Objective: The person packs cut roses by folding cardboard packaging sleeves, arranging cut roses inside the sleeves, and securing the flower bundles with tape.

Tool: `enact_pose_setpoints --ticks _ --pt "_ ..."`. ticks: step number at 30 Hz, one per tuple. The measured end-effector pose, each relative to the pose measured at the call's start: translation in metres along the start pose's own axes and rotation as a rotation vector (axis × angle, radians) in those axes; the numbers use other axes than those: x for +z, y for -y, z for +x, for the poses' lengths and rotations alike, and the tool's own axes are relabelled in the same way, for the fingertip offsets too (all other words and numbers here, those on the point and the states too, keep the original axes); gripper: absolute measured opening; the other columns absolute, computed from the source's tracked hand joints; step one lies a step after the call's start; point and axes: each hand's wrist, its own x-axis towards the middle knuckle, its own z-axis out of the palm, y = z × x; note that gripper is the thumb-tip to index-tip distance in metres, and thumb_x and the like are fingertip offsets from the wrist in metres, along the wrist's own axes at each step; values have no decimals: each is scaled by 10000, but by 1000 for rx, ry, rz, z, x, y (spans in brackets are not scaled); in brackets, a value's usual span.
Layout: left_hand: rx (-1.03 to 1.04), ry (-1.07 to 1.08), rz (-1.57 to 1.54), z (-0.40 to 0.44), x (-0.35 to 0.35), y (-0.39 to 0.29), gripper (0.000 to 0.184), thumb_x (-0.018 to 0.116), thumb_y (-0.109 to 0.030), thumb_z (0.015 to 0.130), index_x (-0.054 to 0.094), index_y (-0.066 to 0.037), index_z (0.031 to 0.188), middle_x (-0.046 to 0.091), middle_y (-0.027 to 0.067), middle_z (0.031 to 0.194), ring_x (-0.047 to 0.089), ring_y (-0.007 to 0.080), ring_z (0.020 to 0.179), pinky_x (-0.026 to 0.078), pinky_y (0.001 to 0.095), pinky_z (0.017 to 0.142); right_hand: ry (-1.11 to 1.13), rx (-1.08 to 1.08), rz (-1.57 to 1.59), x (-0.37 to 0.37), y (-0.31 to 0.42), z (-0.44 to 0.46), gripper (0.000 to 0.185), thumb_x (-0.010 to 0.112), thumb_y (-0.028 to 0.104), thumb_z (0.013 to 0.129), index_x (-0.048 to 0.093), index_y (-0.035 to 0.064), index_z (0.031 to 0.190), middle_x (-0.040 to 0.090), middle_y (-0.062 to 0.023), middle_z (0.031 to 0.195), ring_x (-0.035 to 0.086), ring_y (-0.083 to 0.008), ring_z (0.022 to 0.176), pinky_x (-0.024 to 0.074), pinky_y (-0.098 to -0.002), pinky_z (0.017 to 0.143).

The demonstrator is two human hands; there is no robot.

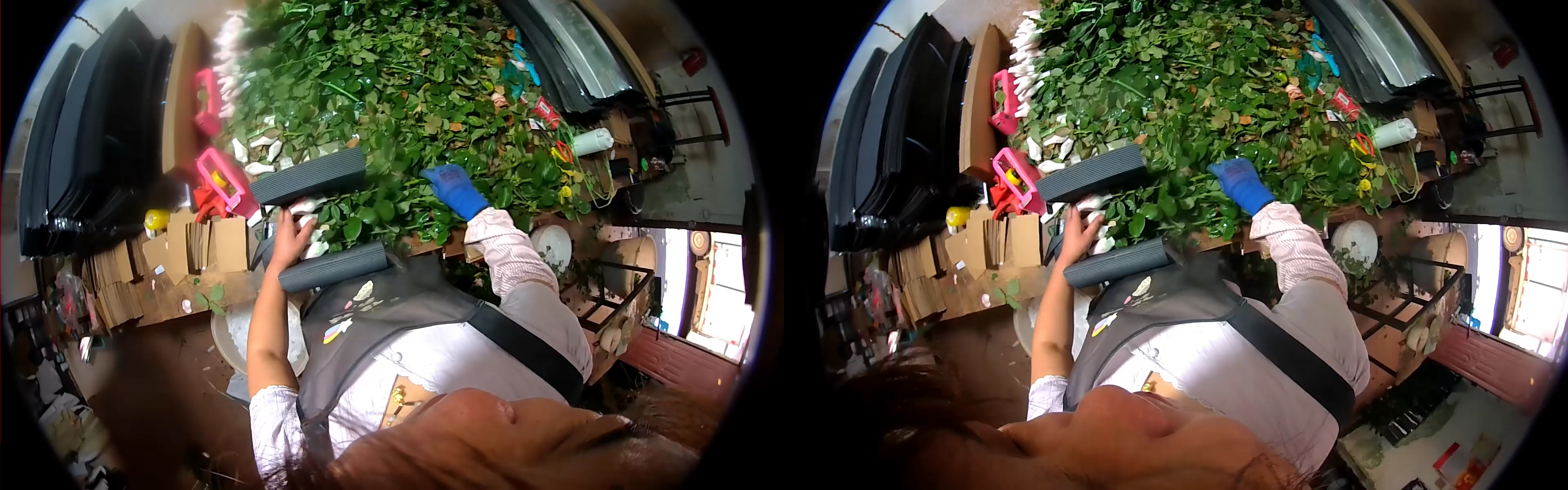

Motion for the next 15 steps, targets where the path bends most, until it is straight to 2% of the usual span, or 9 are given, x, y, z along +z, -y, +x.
enact_pose_setpoints --ticks 2,4,5,7,8,10,11,13,15 --pt "6 -11 -56 0 2 8 477 738 -178 868 529 51 1230 543 200 1164 596 356 1041 483 383 889 -102 -49 0 -35 7 -9 430 677 243 818 617 157 1235 662 -82 1151 632 -263 1057 493 -434 887" --pt "11 -32 -115 1 8 23 402 725 -180 875 581 36 1181 562 189 1114 601 346 1018 487 377 876 65 58 -131 -90 35 -21 497 682 311 845 571 153 1303 621 -91 1237 597 -281 1127 473 -430 957" --pt "-82 215 -275 2 -3 16 345 707 -179 884 609 9 1156 592 171 1110 606 311 1033 491 362 860 152 101 -201 -112 50 -26 534 684 344 858 548 150 1337 601 -96 1280 579 -289 1162 462 -428 991" --pt "-503 296 -90 -2 -4 6 330 673 -131 884 605 -18 1186 613 155 1174 605 264 1062 495 358 845 119 -30 -30 -129 80 -24 395 677 362 857 608 143 1179 659 -116 1107 630 -310 1031 500 -448 877" --pt "-130 113 81 1 -1 17 356 666 -130 879 604 -30 1215 600 164 1226 605 270 1068 502 358 853 130 -95 39 -132 99 -18 364 678 367 853 618 136 1128 668 -119 1059 640 -316 991 505 -455 841" --pt "447 97 541 2 0 36 394 655 -162 883 585 -54 1256 588 197 1244 599 340 1075 510 367 907 44 -165 134 -111 125 1 290 678 374 837 623 122 970 671 -118 891 652 -338 852 504 -477 731" --pt "722 -18 753 3 -1 44 413 649 -178 886 575 -67 1276 582 214 1252 596 374 1078 514 371 934 40 -148 116 -100 131 5 281 680 363 834 627 127 976 669 -115 891 650 -337 855 504 -474 735" --pt "270 -195 430 -2 35 87 376 653 -184 899 588 -59 1248 622 181 1216 628 343 1031 525 358 891 14 -103 68 -94 125 10 264 684 341 828 634 137 988 664 -109 891 648 -334 860 504 -469 743" --pt "227 -76 -22 -6 10 24 370 700 -230 879 626 -54 1195 683 156 1064 654 321 931 526 382 797 -10 -65 24 -106 115 -1 240 685 261 826 647 180 1048 678 -99 945 655 -323 889 514 -450 757"
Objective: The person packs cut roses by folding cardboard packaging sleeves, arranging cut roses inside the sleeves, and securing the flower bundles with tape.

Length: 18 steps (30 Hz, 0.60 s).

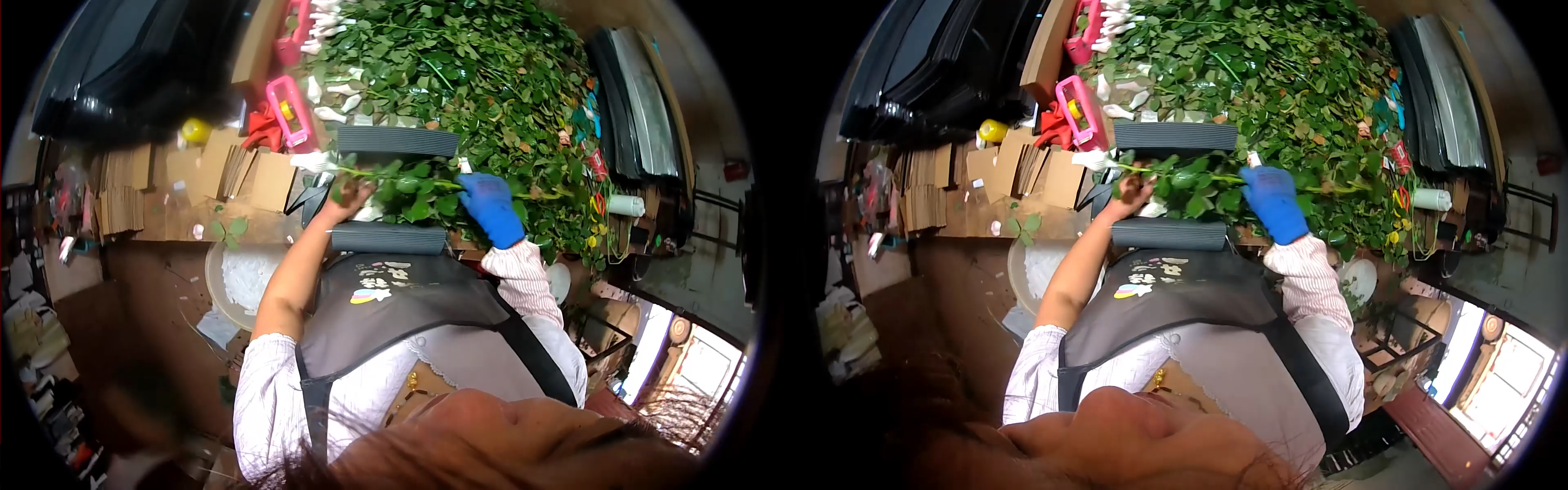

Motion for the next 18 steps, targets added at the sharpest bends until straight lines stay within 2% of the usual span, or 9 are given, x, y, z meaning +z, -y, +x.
enact_pose_setpoints --ticks 2,3,4,6,8,12,13,16,18 --pt "-478 240 -423 0 5 15 279 687 -82 874 603 -11 1131 651 104 1015 635 232 848 516 340 776 73 115 -124 -7 -11 -11 274 654 207 836 641 181 1109 684 -95 1026 661 -320 924 519 -445 780" --pt "-152 58 -19 -3 10 20 312 688 -123 877 589 -8 1149 643 116 953 632 243 846 519 360 762 93 158 -168 -4 -19 -12 290 639 199 842 634 167 1130 681 -102 1048 662 -321 937 520 -447 791" --pt "-124 140 84 7 -4 -1 347 690 -177 877 583 -11 1163 616 146 1024 634 300 857 517 382 789 111 199 -212 8 -28 -13 306 624 191 848 626 154 1152 679 -110 1071 662 -322 951 520 -448 802" --pt "-131 103 41 11 -14 -26 363 675 -285 878 616 -36 1135 565 220 1153 550 428 1052 471 456 931 111 264 -256 52 -51 -13 324 600 184 857 614 120 1175 672 -128 1105 662 -327 971 522 -450 820" --pt "-143 55 131 9 -6 -18 474 703 -298 873 547 -5 1210 526 225 1190 572 421 1012 488 448 882 77 319 -248 104 -72 -7 332 582 186 864 604 80 1177 665 -149 1131 662 -335 986 524 -454 835" --pt "-156 30 138 10 -3 -14 537 699 -384 877 534 25 1183 519 269 1135 535 445 1072 461 467 931 76 326 12 82 -84 -15 530 625 261 840 523 75 1325 593 -193 1291 592 -358 1154 467 -447 994" --pt "-211 71 113 11 -5 -16 522 704 -375 872 544 21 1174 524 264 1143 538 441 1074 458 473 933 118 327 45 50 -74 -20 658 660 330 828 459 78 1402 524 -195 1399 533 -348 1250 418 -423 1062" --pt "-150 97 144 12 -10 -23 592 719 -324 867 479 46 1261 505 257 1217 526 451 1123 459 452 949 -31 178 -292 -27 -33 -30 677 678 389 829 462 108 1406 564 -193 1362 576 -333 1206 456 -410 1020" --pt "-105 42 123 13 -9 -23 565 712 -314 873 491 29 1262 508 248 1234 529 443 1120 461 457 944 -27 91 247 -42 5 -20 564 676 405 844 553 141 1327 671 -198 1149 651 -339 1052 509 -426 930"
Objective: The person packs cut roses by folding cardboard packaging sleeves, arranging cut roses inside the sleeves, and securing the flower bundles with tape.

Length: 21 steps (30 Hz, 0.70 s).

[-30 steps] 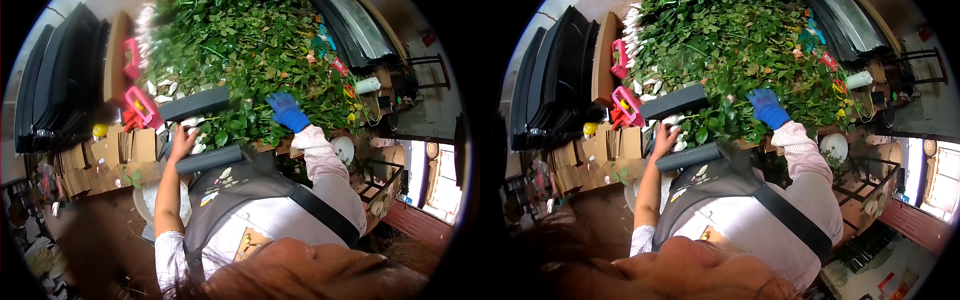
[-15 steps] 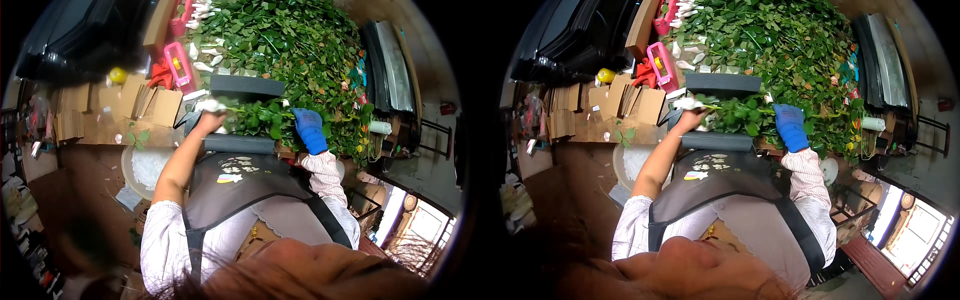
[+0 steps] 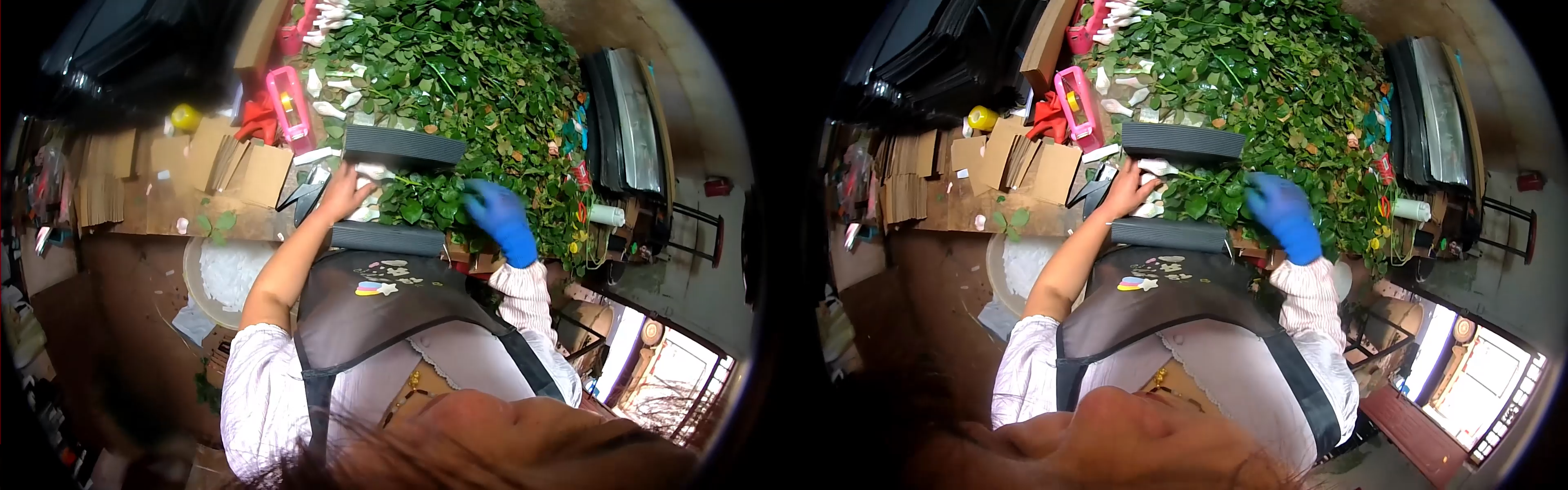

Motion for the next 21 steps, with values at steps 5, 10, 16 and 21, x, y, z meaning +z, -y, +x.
enact_pose_setpoints --ticks 5,10,16,21 --pt "-79 43 11 -2 1 2 521 663 -353 910 505 -5 1264 545 231 1228 563 423 1074 475 454 907 286 -5 -215 86 73 85 410 583 406 879 689 104 1135 725 -159 974 699 -339 911 547 -453 806" --pt "0 16 260 12 -11 7 305 516 -343 998 659 -78 1050 662 195 946 635 397 853 509 472 737 331 81 -251 113 70 108 334 554 362 882 729 126 1041 717 -159 1028 693 -322 965 542 -460 829" --pt "16 -175 259 5 -16 -5 282 568 -341 968 684 -89 915 636 164 749 631 371 718 514 458 643 250 87 -316 130 60 111 375 546 447 886 715 155 1049 710 -155 1031 686 -315 961 534 -467 848" --pt "-408 -500 -392 -21 -23 -1 245 530 -187 1000 673 -18 895 613 138 723 625 231 688 492 358 660 165 89 -323 149 48 109 363 572 456 874 705 179 1067 712 -150 977 689 -320 927 539 -461 833"
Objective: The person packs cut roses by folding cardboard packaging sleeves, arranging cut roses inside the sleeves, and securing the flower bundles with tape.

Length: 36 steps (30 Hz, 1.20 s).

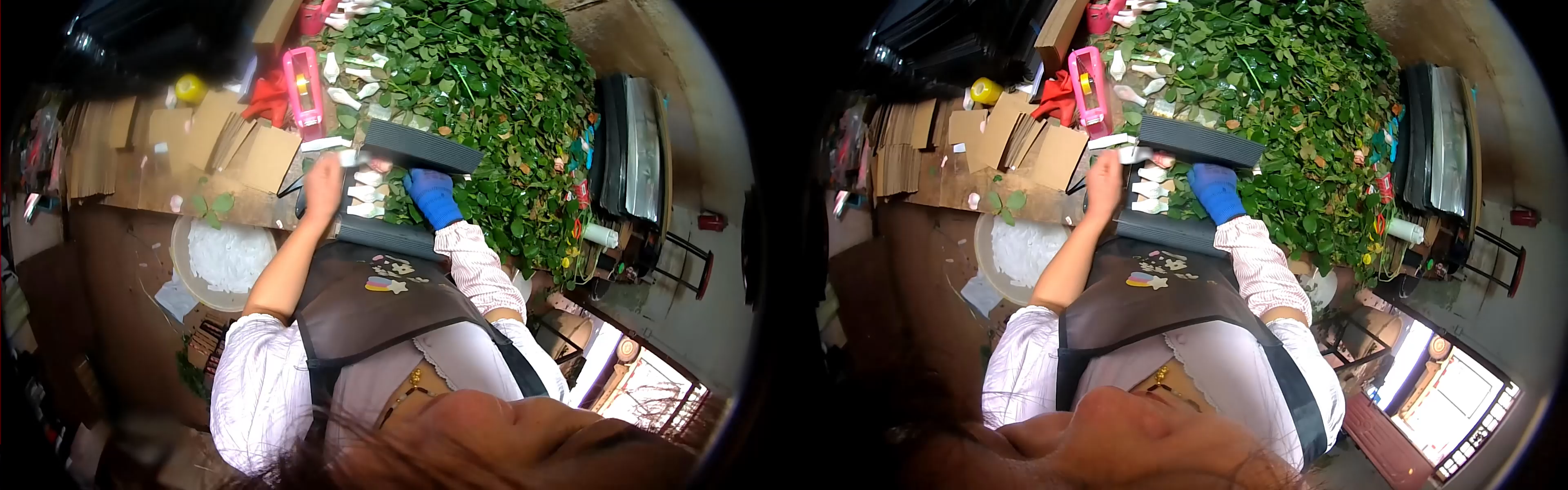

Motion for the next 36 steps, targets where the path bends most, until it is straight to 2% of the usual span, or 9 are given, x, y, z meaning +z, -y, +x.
enact_pose_setpoints --ticks 3,4,7,13,20,25,27,29,36 --pt "173 -54 -36 14 -21 7 137 622 -142 899 625 -9 869 580 89 721 552 145 703 458 322 669 157 21 -19 -23 8 -4 364 587 452 869 691 170 1075 705 -152 1000 680 -321 943 536 -464 832" --pt "-182 196 -28 17 -22 7 92 606 -117 864 610 -25 862 582 48 767 548 112 750 458 280 688 107 7 -14 -21 8 -5 366 592 459 869 686 153 1047 702 -150 1010 674 -327 941 534 -473 818" --pt "91 230 212 26 15 24 262 709 -276 844 643 -31 911 675 146 784 662 315 727 511 389 707 0 -50 -39 -12 5 -6 376 595 476 867 686 146 1020 704 -140 1004 675 -331 925 533 -480 803" --pt "-130 429 443 37 30 2 312 667 -366 875 714 -63 933 687 211 838 669 394 814 514 451 717 40 -31 -84 -12 10 -5 367 609 468 872 685 156 1051 704 -129 1017 678 -318 926 539 -466 791" --pt "-145 193 54 12 44 31 248 605 -231 926 685 2 893 669 60 703 594 122 647 466 303 623 15 1 -53 -13 12 -5 359 611 399 856 697 125 1070 671 -151 1146 645 -341 1046 517 -493 878" --pt "-234 2 -345 36 -19 13 205 609 -184 915 672 -4 838 640 40 684 609 159 663 477 317 663 9 -36 -57 -13 9 -8 439 622 457 848 674 125 1130 664 -165 1168 641 -337 1062 513 -479 895" --pt "205 19 -165 33 -27 17 208 647 -170 859 596 0 750 646 83 738 628 185 705 495 324 691 14 -117 35 -15 -4 -10 473 632 500 840 667 125 1126 668 -160 1159 644 -334 1053 514 -471 889" --pt "-189 416 142 27 -45 -5 232 685 -219 819 596 -8 784 662 138 795 666 238 767 509 364 710 70 -136 52 -20 0 -8 506 634 539 840 655 121 1126 675 -164 1125 650 -336 1028 516 -468 865" --pt "48 511 383 14 1 -3 375 647 -430 884 659 -56 854 662 181 769 655 369 765 492 452 684 151 -15 -79 -18 13 -10 520 617 568 868 631 99 1091 692 -176 1026 670 -348 949 527 -457 794"
